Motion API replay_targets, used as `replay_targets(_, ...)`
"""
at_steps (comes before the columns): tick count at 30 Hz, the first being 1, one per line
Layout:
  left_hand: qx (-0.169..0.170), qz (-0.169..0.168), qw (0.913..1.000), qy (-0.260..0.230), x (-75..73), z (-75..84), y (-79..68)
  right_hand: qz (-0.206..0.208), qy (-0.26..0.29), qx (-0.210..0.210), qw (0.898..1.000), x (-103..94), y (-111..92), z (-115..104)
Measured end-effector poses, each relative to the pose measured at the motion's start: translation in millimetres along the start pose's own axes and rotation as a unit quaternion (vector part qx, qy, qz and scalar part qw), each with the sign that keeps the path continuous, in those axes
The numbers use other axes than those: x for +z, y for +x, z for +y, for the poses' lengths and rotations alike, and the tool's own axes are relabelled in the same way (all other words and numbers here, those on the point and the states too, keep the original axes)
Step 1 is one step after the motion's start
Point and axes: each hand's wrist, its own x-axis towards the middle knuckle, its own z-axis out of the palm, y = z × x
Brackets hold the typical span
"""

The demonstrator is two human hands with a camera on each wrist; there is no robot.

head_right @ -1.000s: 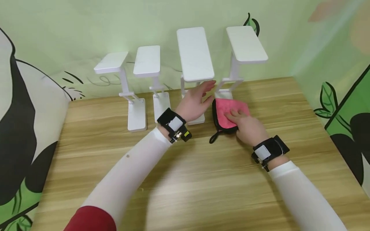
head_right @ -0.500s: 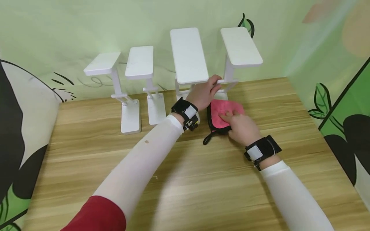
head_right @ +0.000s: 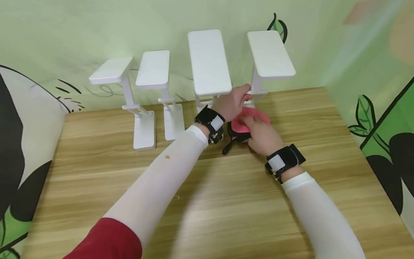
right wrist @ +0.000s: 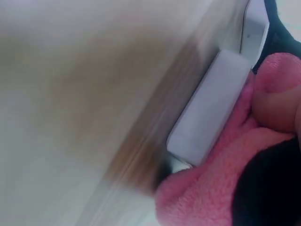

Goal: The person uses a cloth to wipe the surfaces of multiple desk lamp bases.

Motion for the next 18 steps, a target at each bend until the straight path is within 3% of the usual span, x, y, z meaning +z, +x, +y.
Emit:
replay_targets(7, 0.012, 0.016, 0.9998, 0.003, 3.2, 1.8, 3.4, 0.019, 0.019, -0.007, 1.000, 5.3, 14, 10)
replay_targets(18, 0.004, 0.004, 1.0000, 0.003, 5.7, -1.0, 3.4, -0.033, -0.004, -0.019, 0.999, 0.1, -36, -12)
